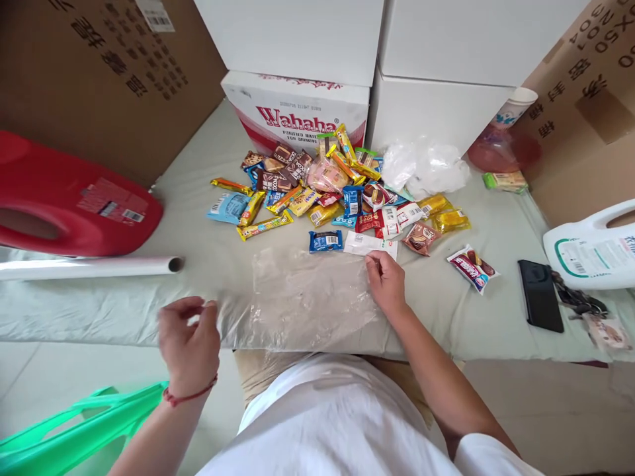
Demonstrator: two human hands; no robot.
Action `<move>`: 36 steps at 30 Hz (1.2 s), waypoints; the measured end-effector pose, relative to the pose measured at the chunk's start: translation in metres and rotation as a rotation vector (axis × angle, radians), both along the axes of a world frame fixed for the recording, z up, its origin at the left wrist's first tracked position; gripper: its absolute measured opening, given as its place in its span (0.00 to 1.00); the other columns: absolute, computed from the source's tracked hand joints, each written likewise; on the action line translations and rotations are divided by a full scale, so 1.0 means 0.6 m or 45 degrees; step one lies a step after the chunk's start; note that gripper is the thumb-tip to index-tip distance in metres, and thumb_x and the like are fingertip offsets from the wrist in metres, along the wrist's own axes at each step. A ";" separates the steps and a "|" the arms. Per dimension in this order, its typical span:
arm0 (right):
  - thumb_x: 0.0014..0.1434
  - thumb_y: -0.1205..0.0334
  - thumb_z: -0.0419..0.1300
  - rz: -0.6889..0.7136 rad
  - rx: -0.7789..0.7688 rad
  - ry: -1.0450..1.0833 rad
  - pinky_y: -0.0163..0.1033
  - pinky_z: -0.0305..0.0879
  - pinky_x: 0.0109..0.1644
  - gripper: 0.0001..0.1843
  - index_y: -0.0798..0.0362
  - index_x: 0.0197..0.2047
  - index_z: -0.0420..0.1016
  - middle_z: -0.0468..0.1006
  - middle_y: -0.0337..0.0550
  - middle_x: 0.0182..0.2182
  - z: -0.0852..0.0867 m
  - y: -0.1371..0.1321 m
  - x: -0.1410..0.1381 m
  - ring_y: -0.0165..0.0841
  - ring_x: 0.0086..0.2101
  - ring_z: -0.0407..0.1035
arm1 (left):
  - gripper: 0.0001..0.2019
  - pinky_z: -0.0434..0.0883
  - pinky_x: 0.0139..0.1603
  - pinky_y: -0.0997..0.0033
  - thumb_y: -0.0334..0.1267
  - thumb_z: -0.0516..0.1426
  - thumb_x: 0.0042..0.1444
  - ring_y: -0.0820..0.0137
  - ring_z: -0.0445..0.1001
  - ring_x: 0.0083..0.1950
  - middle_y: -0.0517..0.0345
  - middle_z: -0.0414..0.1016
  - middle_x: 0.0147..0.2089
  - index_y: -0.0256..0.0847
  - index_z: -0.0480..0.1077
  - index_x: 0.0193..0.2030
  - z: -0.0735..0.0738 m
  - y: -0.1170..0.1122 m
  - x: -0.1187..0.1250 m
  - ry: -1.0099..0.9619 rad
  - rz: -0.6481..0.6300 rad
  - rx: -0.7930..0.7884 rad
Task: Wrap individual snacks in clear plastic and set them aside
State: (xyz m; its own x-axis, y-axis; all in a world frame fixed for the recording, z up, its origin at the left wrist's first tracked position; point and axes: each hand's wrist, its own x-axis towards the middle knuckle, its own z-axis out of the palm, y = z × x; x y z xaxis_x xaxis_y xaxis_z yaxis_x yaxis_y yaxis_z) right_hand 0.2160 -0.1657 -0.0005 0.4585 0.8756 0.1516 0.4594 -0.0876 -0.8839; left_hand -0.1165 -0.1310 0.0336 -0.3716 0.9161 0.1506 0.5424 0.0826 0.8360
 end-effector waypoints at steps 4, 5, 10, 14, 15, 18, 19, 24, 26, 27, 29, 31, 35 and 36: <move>0.67 0.43 0.56 0.062 0.043 0.047 0.37 0.66 0.30 0.17 0.47 0.44 0.71 0.75 0.36 0.29 0.016 0.019 -0.006 0.30 0.22 0.66 | 0.07 0.73 0.50 0.62 0.34 0.53 0.64 0.65 0.76 0.46 0.53 0.77 0.42 0.42 0.73 0.41 0.033 0.006 0.053 0.358 -0.624 0.377; 0.67 0.40 0.56 0.070 0.032 0.117 0.37 0.66 0.29 0.18 0.47 0.44 0.70 0.76 0.37 0.30 0.022 0.025 -0.005 0.30 0.22 0.67 | 0.10 0.73 0.54 0.59 0.35 0.51 0.66 0.62 0.76 0.50 0.52 0.79 0.44 0.42 0.74 0.43 0.030 0.018 0.072 0.441 -0.843 0.330; 0.56 0.31 0.63 0.207 -0.381 0.685 0.40 0.73 0.37 0.38 0.44 0.61 0.62 0.81 0.44 0.40 0.049 0.019 0.026 0.37 0.37 0.76 | 0.20 0.67 0.65 0.45 0.42 0.48 0.69 0.51 0.67 0.68 0.42 0.73 0.65 0.37 0.73 0.59 -0.036 0.092 0.123 0.834 -1.099 -0.019; 0.47 0.43 0.76 0.347 -0.622 0.879 0.41 0.74 0.43 0.54 0.44 0.69 0.53 0.81 0.46 0.46 0.054 -0.031 0.042 0.38 0.44 0.76 | 0.24 0.59 0.71 0.46 0.45 0.43 0.72 0.54 0.59 0.74 0.45 0.64 0.73 0.37 0.69 0.64 -0.071 0.086 0.117 0.920 -1.059 0.029; 0.46 0.45 0.77 0.346 -0.637 0.901 0.39 0.73 0.41 0.54 0.44 0.68 0.54 0.81 0.45 0.45 0.054 -0.043 0.041 0.36 0.42 0.75 | 0.24 0.57 0.72 0.45 0.45 0.43 0.72 0.54 0.58 0.75 0.45 0.62 0.73 0.38 0.68 0.65 -0.073 0.079 0.115 0.936 -1.057 0.037; 0.44 0.46 0.77 0.325 -0.719 0.888 0.34 0.65 0.30 0.44 0.48 0.60 0.66 0.80 0.40 0.36 0.054 -0.073 0.033 0.31 0.31 0.71 | 0.25 0.54 0.73 0.43 0.45 0.41 0.73 0.55 0.57 0.76 0.46 0.58 0.76 0.39 0.64 0.69 -0.066 0.060 0.112 0.954 -1.022 0.026; 0.45 0.45 0.76 0.329 -0.761 0.864 0.33 0.62 0.27 0.39 0.50 0.55 0.69 0.78 0.38 0.32 0.055 -0.083 0.031 0.29 0.28 0.68 | 0.26 0.54 0.73 0.43 0.45 0.40 0.73 0.56 0.57 0.76 0.45 0.58 0.76 0.39 0.63 0.70 -0.064 0.057 0.111 0.949 -0.998 0.019; 0.51 0.37 0.69 0.377 -0.954 0.697 0.34 0.61 0.24 0.29 0.51 0.45 0.73 0.75 0.37 0.28 0.051 -0.150 0.055 0.28 0.23 0.64 | 0.26 0.53 0.73 0.42 0.45 0.41 0.72 0.55 0.59 0.75 0.44 0.60 0.74 0.38 0.62 0.71 -0.067 0.056 0.096 0.960 -0.967 -0.016; 0.56 0.37 0.64 0.396 -0.969 0.412 0.37 0.64 0.26 0.26 0.51 0.43 0.75 0.76 0.38 0.27 0.056 -0.174 0.073 0.31 0.24 0.67 | 0.26 0.51 0.73 0.41 0.45 0.43 0.72 0.55 0.59 0.75 0.44 0.60 0.74 0.38 0.61 0.71 -0.072 0.054 0.087 0.965 -1.003 -0.013; 0.59 0.38 0.61 0.356 -0.924 0.179 0.39 0.66 0.29 0.24 0.50 0.43 0.76 0.77 0.40 0.28 0.062 -0.180 0.080 0.34 0.25 0.69 | 0.26 0.51 0.73 0.41 0.44 0.43 0.72 0.55 0.59 0.75 0.44 0.60 0.74 0.39 0.61 0.71 -0.073 0.052 0.083 0.958 -1.009 -0.007; 0.65 0.42 0.56 0.191 -0.701 -0.323 0.43 0.70 0.36 0.20 0.49 0.44 0.78 0.81 0.45 0.33 0.080 -0.176 0.083 0.39 0.32 0.74 | 0.25 0.52 0.73 0.42 0.44 0.43 0.71 0.54 0.59 0.75 0.44 0.62 0.73 0.38 0.63 0.70 -0.068 0.049 0.080 0.933 -0.965 0.027; 0.69 0.48 0.52 0.108 -0.415 -0.637 0.47 0.72 0.45 0.18 0.48 0.48 0.79 0.83 0.48 0.41 0.097 -0.148 0.068 0.42 0.39 0.76 | 0.23 0.52 0.74 0.42 0.43 0.45 0.71 0.53 0.59 0.75 0.43 0.67 0.70 0.37 0.68 0.65 -0.055 0.048 0.085 0.906 -0.871 0.112; 0.72 0.52 0.50 0.508 -0.112 -0.797 0.53 0.66 0.65 0.22 0.46 0.64 0.72 0.78 0.50 0.58 0.090 -0.047 0.005 0.45 0.57 0.71 | 0.20 0.53 0.75 0.50 0.40 0.46 0.70 0.58 0.63 0.73 0.45 0.75 0.63 0.39 0.75 0.58 -0.032 0.061 0.106 0.887 -0.953 0.259; 0.72 0.52 0.50 0.597 -0.102 -0.833 0.54 0.61 0.69 0.25 0.47 0.68 0.67 0.72 0.50 0.64 0.077 -0.024 -0.009 0.45 0.63 0.65 | 0.21 0.53 0.75 0.50 0.40 0.46 0.70 0.58 0.63 0.73 0.45 0.74 0.65 0.39 0.73 0.60 -0.033 0.068 0.109 0.899 -1.015 0.241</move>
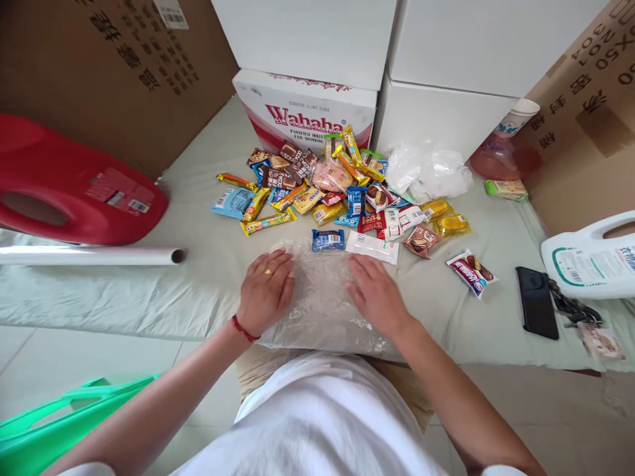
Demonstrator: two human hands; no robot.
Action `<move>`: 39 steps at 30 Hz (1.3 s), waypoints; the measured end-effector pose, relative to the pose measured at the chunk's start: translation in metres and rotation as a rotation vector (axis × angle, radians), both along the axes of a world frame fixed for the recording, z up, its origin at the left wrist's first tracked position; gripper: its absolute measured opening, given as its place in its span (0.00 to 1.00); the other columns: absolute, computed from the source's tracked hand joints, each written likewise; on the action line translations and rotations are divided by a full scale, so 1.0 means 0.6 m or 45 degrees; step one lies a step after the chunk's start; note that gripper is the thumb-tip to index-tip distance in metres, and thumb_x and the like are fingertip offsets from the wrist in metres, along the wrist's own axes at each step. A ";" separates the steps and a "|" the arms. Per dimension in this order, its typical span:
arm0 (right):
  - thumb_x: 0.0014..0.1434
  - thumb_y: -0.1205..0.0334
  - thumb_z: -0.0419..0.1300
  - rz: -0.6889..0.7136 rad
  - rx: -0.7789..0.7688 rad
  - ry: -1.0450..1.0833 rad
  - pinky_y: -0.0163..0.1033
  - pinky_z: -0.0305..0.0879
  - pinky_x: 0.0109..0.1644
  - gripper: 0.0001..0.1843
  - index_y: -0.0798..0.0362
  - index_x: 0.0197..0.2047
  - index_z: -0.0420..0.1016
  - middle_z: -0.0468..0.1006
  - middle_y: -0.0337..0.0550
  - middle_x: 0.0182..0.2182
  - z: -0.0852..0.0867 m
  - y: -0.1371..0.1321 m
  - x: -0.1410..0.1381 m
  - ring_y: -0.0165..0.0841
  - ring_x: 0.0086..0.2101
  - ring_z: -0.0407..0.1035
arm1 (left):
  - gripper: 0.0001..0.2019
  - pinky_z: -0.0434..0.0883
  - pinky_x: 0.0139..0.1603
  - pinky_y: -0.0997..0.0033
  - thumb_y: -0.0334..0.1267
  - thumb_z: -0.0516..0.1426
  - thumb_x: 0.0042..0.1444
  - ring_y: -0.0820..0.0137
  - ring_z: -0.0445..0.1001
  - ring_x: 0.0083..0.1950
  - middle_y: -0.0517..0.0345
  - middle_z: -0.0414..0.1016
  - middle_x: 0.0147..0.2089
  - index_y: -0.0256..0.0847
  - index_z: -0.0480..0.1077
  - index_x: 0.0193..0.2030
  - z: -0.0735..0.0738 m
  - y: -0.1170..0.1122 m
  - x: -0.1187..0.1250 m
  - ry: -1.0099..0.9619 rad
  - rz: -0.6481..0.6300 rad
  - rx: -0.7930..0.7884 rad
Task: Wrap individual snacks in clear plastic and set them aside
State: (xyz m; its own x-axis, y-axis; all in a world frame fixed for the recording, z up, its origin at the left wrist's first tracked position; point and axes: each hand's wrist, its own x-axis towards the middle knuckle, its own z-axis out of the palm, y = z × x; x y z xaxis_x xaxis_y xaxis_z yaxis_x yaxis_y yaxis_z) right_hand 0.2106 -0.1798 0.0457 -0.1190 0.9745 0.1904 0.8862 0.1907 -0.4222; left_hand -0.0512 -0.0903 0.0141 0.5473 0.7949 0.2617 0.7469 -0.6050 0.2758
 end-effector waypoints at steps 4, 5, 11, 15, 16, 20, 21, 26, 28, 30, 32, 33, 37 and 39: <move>0.72 0.52 0.49 0.055 -0.084 -0.146 0.60 0.48 0.75 0.33 0.52 0.76 0.54 0.56 0.52 0.73 -0.066 0.046 -0.008 0.47 0.72 0.49 | 0.27 0.47 0.75 0.40 0.45 0.43 0.71 0.55 0.58 0.76 0.43 0.59 0.75 0.41 0.60 0.73 -0.023 0.030 -0.015 0.159 0.011 -0.127; 0.73 0.52 0.48 0.039 -0.100 -0.165 0.60 0.47 0.75 0.32 0.52 0.76 0.54 0.57 0.52 0.73 -0.079 0.046 0.000 0.47 0.72 0.49 | 0.28 0.45 0.75 0.38 0.46 0.43 0.71 0.55 0.56 0.76 0.44 0.57 0.76 0.42 0.58 0.74 -0.030 0.035 -0.023 0.187 0.033 -0.142; 0.72 0.51 0.50 0.059 -0.131 -0.049 0.58 0.54 0.72 0.28 0.49 0.71 0.63 0.63 0.51 0.70 -0.074 0.027 0.050 0.46 0.69 0.56 | 0.31 0.37 0.76 0.36 0.51 0.42 0.72 0.56 0.51 0.78 0.45 0.50 0.78 0.42 0.51 0.77 -0.046 0.035 -0.046 0.201 0.056 -0.159; 0.71 0.52 0.50 -0.088 -0.079 -0.058 0.53 0.70 0.54 0.20 0.50 0.55 0.78 0.82 0.52 0.49 -0.015 0.087 0.061 0.47 0.49 0.74 | 0.31 0.35 0.76 0.35 0.51 0.42 0.72 0.55 0.51 0.78 0.44 0.51 0.78 0.41 0.51 0.77 -0.047 0.033 -0.045 0.153 0.043 -0.157; 0.71 0.54 0.49 -0.125 -0.064 -0.108 0.52 0.70 0.50 0.20 0.49 0.51 0.80 0.83 0.51 0.44 0.001 0.115 0.062 0.46 0.45 0.75 | 0.31 0.35 0.76 0.35 0.51 0.42 0.72 0.55 0.51 0.78 0.44 0.51 0.78 0.41 0.51 0.77 -0.048 0.034 -0.045 0.144 0.040 -0.157; 0.70 0.57 0.48 -0.219 0.052 -0.366 0.49 0.67 0.47 0.19 0.51 0.45 0.81 0.82 0.52 0.40 0.053 0.259 0.047 0.47 0.43 0.72 | 0.30 0.36 0.76 0.35 0.50 0.42 0.72 0.55 0.51 0.78 0.44 0.51 0.78 0.42 0.51 0.77 -0.048 0.034 -0.048 0.135 0.035 -0.160; 0.70 0.58 0.49 -0.229 0.070 -0.422 0.49 0.67 0.47 0.18 0.52 0.46 0.80 0.81 0.53 0.42 0.061 0.296 0.039 0.48 0.44 0.72 | 0.30 0.37 0.76 0.35 0.51 0.42 0.72 0.55 0.51 0.78 0.44 0.51 0.78 0.42 0.51 0.77 -0.047 0.034 -0.048 0.137 0.033 -0.162; 0.58 0.49 0.67 -0.286 -0.030 -0.685 0.53 0.68 0.50 0.28 0.61 0.55 0.75 0.74 0.65 0.53 0.060 0.435 0.002 0.55 0.53 0.67 | 0.30 0.37 0.76 0.35 0.50 0.42 0.72 0.56 0.50 0.78 0.45 0.51 0.78 0.42 0.52 0.76 -0.044 0.033 -0.048 0.154 0.041 -0.176; 0.55 0.47 0.70 -0.345 -0.118 -0.675 0.53 0.69 0.51 0.32 0.62 0.55 0.74 0.74 0.66 0.53 0.048 0.459 0.000 0.55 0.51 0.69 | 0.30 0.37 0.76 0.34 0.50 0.43 0.72 0.55 0.50 0.78 0.46 0.51 0.78 0.42 0.52 0.76 -0.044 0.034 -0.048 0.146 0.039 -0.184; 0.52 0.46 0.71 -0.410 -0.200 -0.586 0.52 0.70 0.50 0.32 0.60 0.52 0.75 0.75 0.62 0.49 0.038 0.469 0.006 0.51 0.47 0.72 | 0.30 0.38 0.76 0.34 0.50 0.43 0.72 0.55 0.50 0.78 0.46 0.51 0.78 0.42 0.52 0.76 -0.044 0.034 -0.048 0.130 0.033 -0.189; 0.49 0.45 0.73 -0.459 -0.192 -0.509 0.51 0.71 0.49 0.32 0.59 0.50 0.75 0.75 0.58 0.47 0.031 0.470 0.014 0.48 0.44 0.72 | 0.30 0.37 0.76 0.33 0.50 0.43 0.72 0.54 0.50 0.78 0.46 0.51 0.78 0.42 0.52 0.76 -0.044 0.034 -0.048 0.114 0.031 -0.191; 0.49 0.46 0.74 -0.466 -0.143 -0.491 0.51 0.70 0.50 0.32 0.59 0.49 0.75 0.74 0.57 0.48 0.029 0.468 0.017 0.48 0.45 0.71 | 0.30 0.37 0.76 0.33 0.50 0.43 0.72 0.54 0.50 0.79 0.46 0.51 0.78 0.42 0.52 0.76 -0.044 0.035 -0.048 0.108 0.029 -0.192; 0.57 0.51 0.70 -0.287 0.077 -0.528 0.51 0.65 0.56 0.29 0.61 0.54 0.71 0.68 0.58 0.53 0.021 0.455 0.010 0.47 0.52 0.66 | 0.30 0.36 0.76 0.33 0.49 0.43 0.72 0.55 0.49 0.79 0.45 0.50 0.78 0.40 0.52 0.76 -0.042 0.035 -0.050 0.102 0.017 -0.195; 0.64 0.54 0.65 -0.144 0.111 -0.572 0.51 0.62 0.60 0.26 0.63 0.58 0.68 0.67 0.59 0.54 0.015 0.446 -0.002 0.47 0.54 0.63 | 0.30 0.37 0.76 0.33 0.49 0.43 0.72 0.55 0.50 0.79 0.44 0.51 0.78 0.39 0.53 0.76 -0.041 0.035 -0.051 0.098 0.020 -0.197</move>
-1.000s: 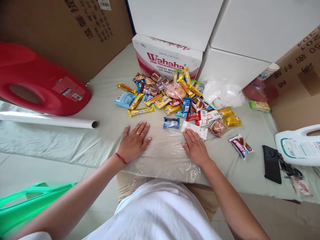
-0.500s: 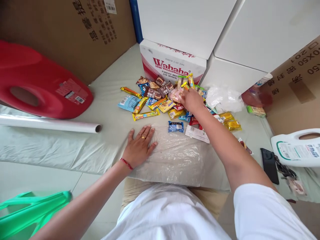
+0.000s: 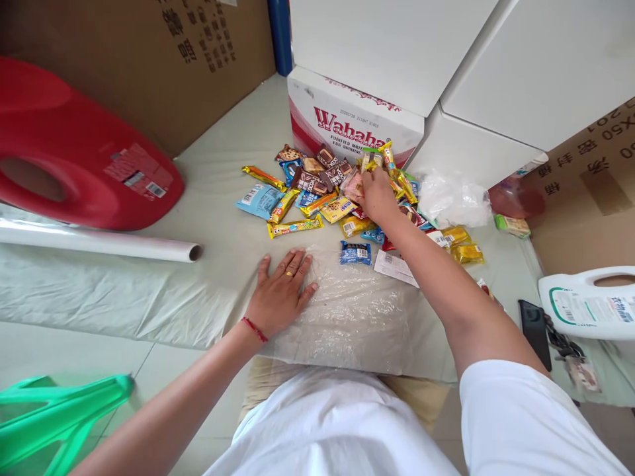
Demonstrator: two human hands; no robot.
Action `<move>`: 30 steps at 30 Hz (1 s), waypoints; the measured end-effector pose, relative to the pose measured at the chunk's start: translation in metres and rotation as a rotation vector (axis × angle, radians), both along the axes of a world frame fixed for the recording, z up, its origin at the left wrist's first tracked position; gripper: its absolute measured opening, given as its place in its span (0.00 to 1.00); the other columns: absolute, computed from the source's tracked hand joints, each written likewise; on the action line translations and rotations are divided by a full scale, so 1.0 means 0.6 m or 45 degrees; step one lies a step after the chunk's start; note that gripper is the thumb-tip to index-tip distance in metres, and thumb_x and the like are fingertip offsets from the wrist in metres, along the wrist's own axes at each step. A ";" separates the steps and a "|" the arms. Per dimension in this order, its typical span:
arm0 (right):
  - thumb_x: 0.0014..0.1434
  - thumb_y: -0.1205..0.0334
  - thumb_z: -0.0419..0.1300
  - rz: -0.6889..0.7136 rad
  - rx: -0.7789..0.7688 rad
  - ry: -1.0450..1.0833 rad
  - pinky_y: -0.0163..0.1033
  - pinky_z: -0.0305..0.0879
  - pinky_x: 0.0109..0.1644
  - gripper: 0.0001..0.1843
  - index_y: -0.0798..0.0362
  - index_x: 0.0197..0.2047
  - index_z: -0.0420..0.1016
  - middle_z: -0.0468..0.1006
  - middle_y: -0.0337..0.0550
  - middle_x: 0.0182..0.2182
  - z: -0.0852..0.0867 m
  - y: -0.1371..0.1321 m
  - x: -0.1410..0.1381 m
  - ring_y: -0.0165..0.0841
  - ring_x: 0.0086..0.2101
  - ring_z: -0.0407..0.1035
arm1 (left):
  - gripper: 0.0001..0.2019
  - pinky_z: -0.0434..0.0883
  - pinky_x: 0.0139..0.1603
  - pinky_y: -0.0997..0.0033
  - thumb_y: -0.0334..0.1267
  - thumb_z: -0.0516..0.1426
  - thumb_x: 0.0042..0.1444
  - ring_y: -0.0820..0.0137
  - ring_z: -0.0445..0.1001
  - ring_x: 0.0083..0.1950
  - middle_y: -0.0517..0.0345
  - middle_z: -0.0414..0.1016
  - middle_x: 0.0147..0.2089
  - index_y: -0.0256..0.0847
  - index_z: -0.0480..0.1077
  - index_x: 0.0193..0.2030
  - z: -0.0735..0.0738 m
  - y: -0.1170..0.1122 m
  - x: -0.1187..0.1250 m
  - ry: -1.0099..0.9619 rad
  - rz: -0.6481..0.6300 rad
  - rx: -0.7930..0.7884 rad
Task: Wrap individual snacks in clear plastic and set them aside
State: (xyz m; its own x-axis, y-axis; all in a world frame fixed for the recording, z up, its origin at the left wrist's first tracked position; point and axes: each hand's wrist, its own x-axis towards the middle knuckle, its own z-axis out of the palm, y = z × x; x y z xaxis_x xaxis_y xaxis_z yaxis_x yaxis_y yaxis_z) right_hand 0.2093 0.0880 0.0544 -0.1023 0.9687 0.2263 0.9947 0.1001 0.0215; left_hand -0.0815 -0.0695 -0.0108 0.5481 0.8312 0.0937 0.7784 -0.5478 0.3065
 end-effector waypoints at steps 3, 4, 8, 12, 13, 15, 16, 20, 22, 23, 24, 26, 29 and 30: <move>0.67 0.57 0.60 0.090 -0.016 -0.063 0.54 0.58 0.63 0.28 0.64 0.64 0.64 0.66 0.62 0.56 -0.010 -0.012 -0.012 0.50 0.57 0.60 | 0.29 0.37 0.77 0.34 0.49 0.43 0.72 0.54 0.51 0.78 0.44 0.52 0.77 0.40 0.54 0.75 0.001 -0.001 -0.001 -0.007 0.009 -0.005; 0.67 0.56 0.60 0.090 -0.013 -0.078 0.56 0.58 0.63 0.29 0.63 0.65 0.62 0.65 0.63 0.57 -0.012 -0.015 -0.014 0.52 0.57 0.59 | 0.29 0.37 0.77 0.35 0.49 0.43 0.72 0.54 0.51 0.78 0.45 0.53 0.77 0.41 0.55 0.75 0.001 -0.001 -0.001 -0.008 0.008 -0.006; 0.65 0.54 0.61 0.062 -0.018 -0.130 0.60 0.59 0.59 0.30 0.60 0.65 0.64 0.66 0.64 0.59 -0.007 -0.015 -0.017 0.57 0.58 0.57 | 0.29 0.38 0.77 0.35 0.49 0.43 0.72 0.54 0.51 0.78 0.44 0.53 0.77 0.40 0.55 0.75 0.002 -0.001 -0.001 -0.006 0.005 -0.011; 0.66 0.60 0.57 0.052 -0.073 -0.174 0.59 0.61 0.57 0.23 0.63 0.61 0.67 0.69 0.67 0.57 0.004 0.004 -0.024 0.57 0.57 0.59 | 0.29 0.39 0.77 0.35 0.49 0.44 0.71 0.54 0.52 0.78 0.45 0.54 0.77 0.42 0.56 0.75 0.004 0.000 0.000 -0.007 0.022 -0.014; 0.67 0.63 0.55 0.061 -0.082 -0.172 0.58 0.60 0.58 0.22 0.64 0.61 0.67 0.70 0.67 0.56 0.008 0.009 -0.024 0.55 0.57 0.61 | 0.29 0.39 0.77 0.35 0.49 0.44 0.71 0.54 0.52 0.78 0.45 0.54 0.77 0.42 0.56 0.75 0.004 -0.001 0.000 -0.006 0.023 -0.010; 0.69 0.65 0.51 0.069 -0.082 -0.120 0.54 0.61 0.59 0.20 0.66 0.61 0.67 0.73 0.65 0.54 0.021 0.011 -0.021 0.51 0.55 0.64 | 0.29 0.39 0.77 0.36 0.49 0.44 0.71 0.54 0.52 0.78 0.45 0.54 0.77 0.41 0.56 0.74 0.004 -0.001 0.000 0.001 0.018 -0.003; 0.70 0.65 0.50 0.066 -0.066 -0.070 0.52 0.62 0.59 0.20 0.65 0.60 0.67 0.75 0.62 0.53 0.031 0.007 -0.017 0.48 0.54 0.66 | 0.29 0.39 0.77 0.36 0.49 0.44 0.72 0.54 0.52 0.78 0.45 0.54 0.77 0.41 0.56 0.74 0.004 -0.001 0.000 0.005 0.015 -0.001; 0.69 0.60 0.52 0.062 0.190 0.153 0.50 0.67 0.56 0.21 0.57 0.62 0.68 0.78 0.54 0.52 0.097 -0.070 0.009 0.44 0.50 0.71 | 0.29 0.40 0.77 0.36 0.49 0.43 0.72 0.55 0.52 0.78 0.45 0.54 0.77 0.40 0.56 0.74 0.004 -0.001 -0.001 0.014 0.017 -0.008; 0.68 0.60 0.54 0.062 0.317 0.208 0.51 0.67 0.57 0.22 0.51 0.63 0.68 0.78 0.50 0.54 0.129 -0.146 0.035 0.44 0.52 0.71 | 0.29 0.39 0.77 0.36 0.49 0.43 0.72 0.55 0.52 0.78 0.45 0.54 0.77 0.40 0.56 0.75 0.004 0.000 -0.001 0.016 0.019 -0.007; 0.67 0.59 0.55 0.030 0.349 0.213 0.51 0.68 0.56 0.21 0.49 0.62 0.71 0.79 0.50 0.52 0.138 -0.190 0.051 0.45 0.51 0.73 | 0.29 0.39 0.77 0.36 0.49 0.43 0.72 0.55 0.52 0.78 0.45 0.54 0.77 0.40 0.56 0.74 0.004 0.000 -0.001 0.019 0.017 -0.005; 0.65 0.56 0.57 -0.043 0.363 0.225 0.52 0.70 0.54 0.20 0.47 0.59 0.74 0.81 0.49 0.49 0.141 -0.237 0.071 0.46 0.48 0.74 | 0.29 0.39 0.77 0.36 0.49 0.43 0.72 0.55 0.52 0.78 0.45 0.54 0.77 0.40 0.56 0.74 0.003 0.001 -0.001 0.023 0.015 -0.004; 0.62 0.54 0.61 -0.203 0.255 0.327 0.53 0.72 0.50 0.20 0.43 0.57 0.77 0.83 0.50 0.46 0.126 -0.329 0.116 0.47 0.44 0.77 | 0.29 0.38 0.77 0.37 0.49 0.43 0.72 0.56 0.52 0.78 0.46 0.53 0.77 0.40 0.57 0.74 0.003 0.001 -0.001 0.030 0.013 -0.004; 0.59 0.53 0.60 -0.491 -0.023 0.536 0.53 0.74 0.48 0.22 0.42 0.57 0.78 0.84 0.48 0.45 0.063 -0.439 0.180 0.47 0.42 0.79 | 0.29 0.38 0.77 0.36 0.50 0.43 0.71 0.55 0.52 0.78 0.46 0.53 0.77 0.41 0.56 0.75 0.002 0.002 -0.001 0.036 0.007 -0.002; 0.60 0.53 0.59 -0.553 -0.128 0.566 0.53 0.75 0.48 0.24 0.44 0.58 0.78 0.85 0.47 0.43 0.038 -0.464 0.195 0.47 0.41 0.79 | 0.29 0.38 0.76 0.36 0.50 0.43 0.71 0.54 0.52 0.78 0.45 0.54 0.77 0.41 0.56 0.75 0.002 0.002 0.000 0.040 0.006 0.000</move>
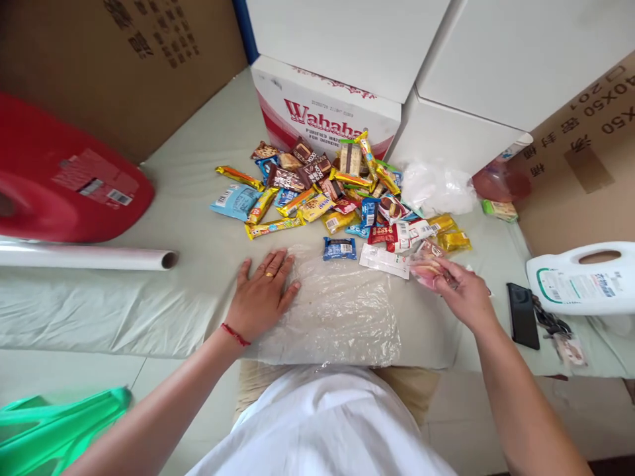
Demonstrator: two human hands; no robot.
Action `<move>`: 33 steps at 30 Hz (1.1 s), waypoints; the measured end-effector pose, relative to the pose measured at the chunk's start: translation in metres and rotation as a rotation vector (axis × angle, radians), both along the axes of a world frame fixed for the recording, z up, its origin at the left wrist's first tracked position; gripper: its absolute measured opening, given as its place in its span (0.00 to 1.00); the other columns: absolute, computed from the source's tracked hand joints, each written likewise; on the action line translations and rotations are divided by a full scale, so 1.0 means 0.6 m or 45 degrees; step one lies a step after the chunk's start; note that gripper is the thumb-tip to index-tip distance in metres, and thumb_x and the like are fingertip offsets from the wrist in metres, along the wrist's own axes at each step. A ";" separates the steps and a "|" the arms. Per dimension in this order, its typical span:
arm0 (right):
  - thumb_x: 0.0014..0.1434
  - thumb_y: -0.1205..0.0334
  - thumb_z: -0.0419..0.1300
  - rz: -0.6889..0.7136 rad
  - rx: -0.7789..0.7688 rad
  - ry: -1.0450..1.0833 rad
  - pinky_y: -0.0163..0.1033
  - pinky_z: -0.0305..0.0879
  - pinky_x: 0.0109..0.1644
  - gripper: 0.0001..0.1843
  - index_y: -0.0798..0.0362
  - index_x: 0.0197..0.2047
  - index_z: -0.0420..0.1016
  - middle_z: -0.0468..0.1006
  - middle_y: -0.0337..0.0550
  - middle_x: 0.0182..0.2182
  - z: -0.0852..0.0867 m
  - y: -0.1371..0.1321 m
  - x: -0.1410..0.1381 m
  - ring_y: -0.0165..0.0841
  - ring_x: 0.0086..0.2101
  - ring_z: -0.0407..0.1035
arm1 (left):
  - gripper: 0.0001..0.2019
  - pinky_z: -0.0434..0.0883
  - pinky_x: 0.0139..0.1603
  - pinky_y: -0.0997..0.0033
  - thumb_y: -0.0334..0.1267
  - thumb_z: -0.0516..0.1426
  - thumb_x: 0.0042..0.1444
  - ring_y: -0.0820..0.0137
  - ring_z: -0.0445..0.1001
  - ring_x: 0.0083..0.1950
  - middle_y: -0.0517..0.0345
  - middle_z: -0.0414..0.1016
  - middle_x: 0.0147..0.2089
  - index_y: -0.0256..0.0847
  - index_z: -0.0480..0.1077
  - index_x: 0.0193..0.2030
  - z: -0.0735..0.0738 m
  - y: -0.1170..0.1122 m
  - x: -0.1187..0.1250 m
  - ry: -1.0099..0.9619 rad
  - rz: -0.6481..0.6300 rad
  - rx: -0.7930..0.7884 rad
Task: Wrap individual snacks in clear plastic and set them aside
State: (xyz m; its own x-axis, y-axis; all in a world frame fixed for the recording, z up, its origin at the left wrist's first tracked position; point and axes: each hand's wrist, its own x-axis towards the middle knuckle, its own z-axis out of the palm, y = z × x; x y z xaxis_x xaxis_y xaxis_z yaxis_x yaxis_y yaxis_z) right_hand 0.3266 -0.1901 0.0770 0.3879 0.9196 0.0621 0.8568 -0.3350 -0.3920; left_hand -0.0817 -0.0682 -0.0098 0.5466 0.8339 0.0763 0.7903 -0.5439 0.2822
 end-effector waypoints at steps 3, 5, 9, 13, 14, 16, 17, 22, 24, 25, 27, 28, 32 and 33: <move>0.62 0.54 0.52 0.044 -0.149 0.003 0.55 0.73 0.52 0.28 0.54 0.61 0.75 0.83 0.53 0.47 -0.064 -0.036 0.029 0.48 0.46 0.78 | 0.30 0.40 0.76 0.35 0.50 0.42 0.71 0.53 0.52 0.78 0.44 0.54 0.77 0.40 0.55 0.75 -0.001 0.001 0.002 0.021 0.009 0.012; 0.64 0.55 0.48 0.111 -0.086 -0.094 0.57 0.70 0.58 0.30 0.60 0.63 0.72 0.80 0.59 0.53 -0.087 -0.039 0.037 0.50 0.53 0.74 | 0.30 0.40 0.75 0.34 0.50 0.42 0.71 0.53 0.53 0.77 0.44 0.54 0.77 0.39 0.55 0.75 -0.002 0.001 0.004 0.039 0.010 0.023; 0.70 0.54 0.44 0.111 0.113 -0.336 0.60 0.62 0.64 0.27 0.59 0.63 0.71 0.77 0.61 0.56 -0.093 -0.039 0.035 0.50 0.57 0.69 | 0.31 0.42 0.74 0.34 0.51 0.41 0.71 0.53 0.54 0.77 0.42 0.55 0.76 0.38 0.56 0.74 -0.002 0.001 0.008 0.083 0.009 0.042; 0.67 0.43 0.54 0.148 0.066 -0.485 0.61 0.57 0.66 0.34 0.57 0.68 0.65 0.71 0.61 0.63 -0.085 -0.050 0.013 0.54 0.62 0.62 | 0.31 0.44 0.74 0.34 0.51 0.41 0.71 0.52 0.55 0.76 0.42 0.56 0.76 0.38 0.57 0.74 0.000 0.001 0.010 0.112 0.018 0.045; 0.65 0.41 0.56 0.158 0.014 -0.502 0.61 0.57 0.65 0.37 0.57 0.69 0.64 0.69 0.61 0.64 -0.086 -0.052 0.009 0.56 0.62 0.61 | 0.31 0.44 0.74 0.34 0.51 0.41 0.70 0.52 0.55 0.76 0.41 0.56 0.76 0.39 0.57 0.74 0.000 0.001 0.011 0.113 0.020 0.047; 0.66 0.43 0.56 0.147 -0.071 -0.505 0.60 0.60 0.63 0.36 0.57 0.69 0.63 0.70 0.61 0.63 -0.088 -0.054 0.006 0.56 0.60 0.62 | 0.31 0.45 0.73 0.34 0.51 0.40 0.70 0.51 0.56 0.76 0.41 0.57 0.76 0.39 0.57 0.74 0.000 0.002 0.012 0.113 0.024 0.050; 0.67 0.45 0.55 0.142 -0.096 -0.482 0.58 0.62 0.61 0.34 0.56 0.68 0.64 0.71 0.60 0.62 -0.089 -0.053 0.009 0.55 0.58 0.64 | 0.31 0.45 0.73 0.34 0.52 0.40 0.70 0.51 0.56 0.76 0.41 0.57 0.76 0.39 0.57 0.74 0.000 0.002 0.012 0.116 0.022 0.049; 0.69 0.43 0.53 0.201 -0.228 -0.456 0.52 0.66 0.54 0.31 0.55 0.65 0.68 0.75 0.59 0.56 -0.088 -0.035 0.028 0.51 0.51 0.69 | 0.31 0.47 0.73 0.33 0.51 0.41 0.70 0.51 0.56 0.76 0.42 0.56 0.76 0.39 0.57 0.74 0.001 0.003 0.014 0.137 0.030 0.041; 0.67 0.43 0.55 0.195 -0.284 -0.542 0.53 0.66 0.54 0.33 0.57 0.66 0.67 0.74 0.61 0.57 -0.091 -0.029 0.027 0.53 0.52 0.68 | 0.31 0.47 0.74 0.33 0.51 0.41 0.70 0.52 0.56 0.76 0.44 0.56 0.76 0.40 0.57 0.75 0.002 0.000 0.015 0.144 0.047 0.040; 0.67 0.44 0.56 0.190 -0.297 -0.573 0.53 0.66 0.53 0.33 0.58 0.66 0.66 0.73 0.62 0.57 -0.093 -0.027 0.025 0.54 0.52 0.68 | 0.30 0.46 0.74 0.34 0.50 0.41 0.71 0.53 0.55 0.76 0.45 0.56 0.76 0.41 0.56 0.75 0.002 -0.001 0.016 0.148 0.050 0.037; 0.67 0.47 0.55 0.187 -0.295 -0.612 0.53 0.66 0.51 0.30 0.59 0.64 0.67 0.74 0.63 0.54 -0.097 -0.030 0.025 0.53 0.50 0.68 | 0.30 0.45 0.75 0.35 0.50 0.41 0.71 0.55 0.54 0.77 0.46 0.55 0.77 0.42 0.55 0.75 0.002 -0.005 0.016 0.154 0.053 0.026; 0.68 0.48 0.55 0.192 -0.283 -0.629 0.53 0.67 0.50 0.29 0.60 0.63 0.68 0.75 0.63 0.52 -0.097 -0.034 0.027 0.53 0.49 0.69 | 0.30 0.44 0.75 0.35 0.50 0.41 0.71 0.56 0.54 0.77 0.46 0.55 0.77 0.42 0.54 0.76 0.002 -0.006 0.016 0.154 0.056 0.020; 0.68 0.47 0.52 0.207 -0.123 -0.637 0.55 0.67 0.48 0.26 0.58 0.57 0.72 0.76 0.59 0.42 -0.069 -0.055 0.043 0.53 0.44 0.70 | 0.30 0.40 0.76 0.34 0.50 0.40 0.72 0.56 0.51 0.78 0.48 0.52 0.78 0.44 0.52 0.76 -0.001 -0.008 0.013 0.131 0.081 0.019; 0.68 0.45 0.52 0.201 -0.061 -0.607 0.55 0.67 0.49 0.26 0.57 0.56 0.72 0.76 0.59 0.42 -0.054 -0.058 0.041 0.53 0.44 0.70 | 0.29 0.40 0.76 0.34 0.50 0.40 0.72 0.56 0.51 0.78 0.49 0.51 0.78 0.45 0.51 0.77 -0.002 -0.008 0.012 0.124 0.081 0.021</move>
